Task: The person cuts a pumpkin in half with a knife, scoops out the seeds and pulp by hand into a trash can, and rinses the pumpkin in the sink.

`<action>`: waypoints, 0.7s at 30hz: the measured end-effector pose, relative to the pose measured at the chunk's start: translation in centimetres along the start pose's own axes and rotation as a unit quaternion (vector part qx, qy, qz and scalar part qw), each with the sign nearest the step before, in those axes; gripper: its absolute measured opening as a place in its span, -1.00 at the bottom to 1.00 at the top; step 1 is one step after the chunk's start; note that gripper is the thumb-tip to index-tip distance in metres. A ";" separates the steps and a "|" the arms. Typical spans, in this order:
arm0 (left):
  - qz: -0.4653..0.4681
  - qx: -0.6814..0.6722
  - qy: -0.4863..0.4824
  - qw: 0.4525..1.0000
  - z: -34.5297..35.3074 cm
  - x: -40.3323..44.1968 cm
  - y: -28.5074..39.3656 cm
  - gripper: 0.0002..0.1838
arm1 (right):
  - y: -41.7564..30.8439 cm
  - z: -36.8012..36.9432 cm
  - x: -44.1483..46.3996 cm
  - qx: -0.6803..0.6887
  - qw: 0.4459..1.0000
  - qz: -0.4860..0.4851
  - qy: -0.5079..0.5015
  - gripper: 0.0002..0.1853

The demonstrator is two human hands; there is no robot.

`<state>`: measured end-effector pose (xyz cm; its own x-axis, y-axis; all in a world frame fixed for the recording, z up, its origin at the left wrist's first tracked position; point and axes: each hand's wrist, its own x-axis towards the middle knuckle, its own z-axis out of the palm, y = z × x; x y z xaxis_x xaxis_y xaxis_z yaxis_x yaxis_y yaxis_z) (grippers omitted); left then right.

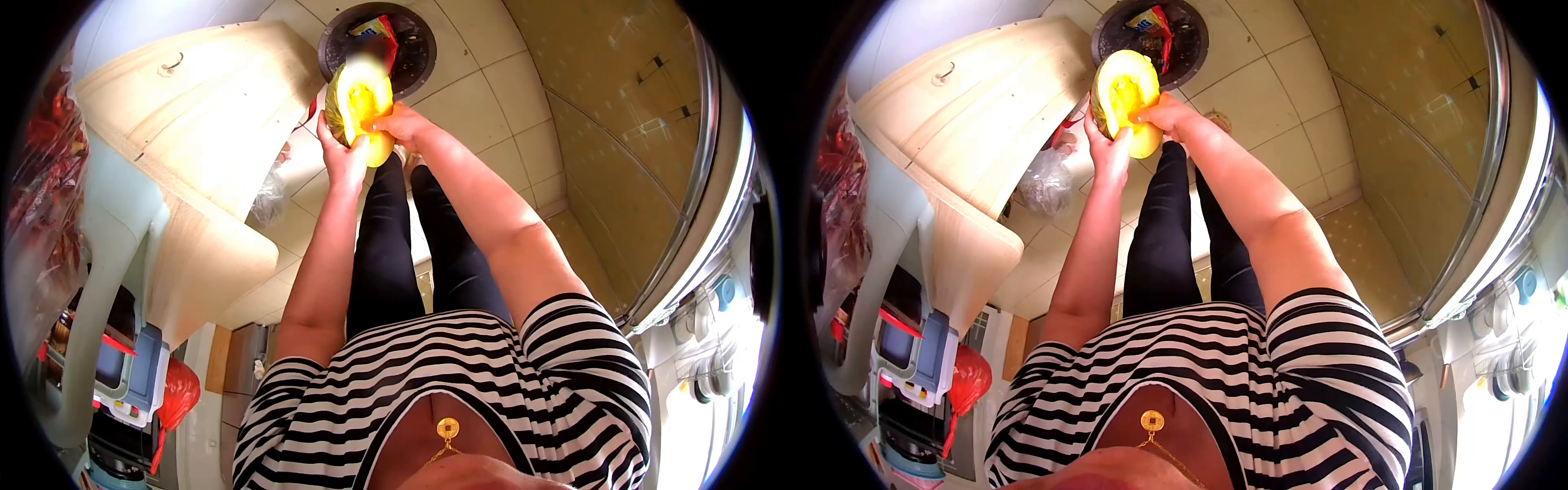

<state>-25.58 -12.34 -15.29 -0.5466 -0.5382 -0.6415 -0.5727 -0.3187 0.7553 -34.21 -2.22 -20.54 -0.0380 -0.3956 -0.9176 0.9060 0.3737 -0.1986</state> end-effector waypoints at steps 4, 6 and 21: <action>0.005 -0.042 0.015 0.999 0.0 -0.4 -0.4 -0.15 | 0.5 -0.4 1.4 -0.149 0.976 -0.128 0.089 -0.20; -0.001 -0.068 0.014 0.998 -0.1 -0.3 -0.5 -0.16 | -0.9 -0.2 0.0 -0.236 0.953 -0.145 0.123 -0.16; -0.142 -0.128 -0.062 0.980 -2.7 -1.0 0.4 -0.22 | -4.4 -3.3 1.7 -0.189 0.951 -0.245 0.015 -0.36</action>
<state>-23.61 -14.01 -13.96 -0.4662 -0.3056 -0.8302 -0.5493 -0.6356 0.5424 -39.67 -1.75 -22.39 -0.4345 -0.5777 -0.6909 0.5595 0.4280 -0.7097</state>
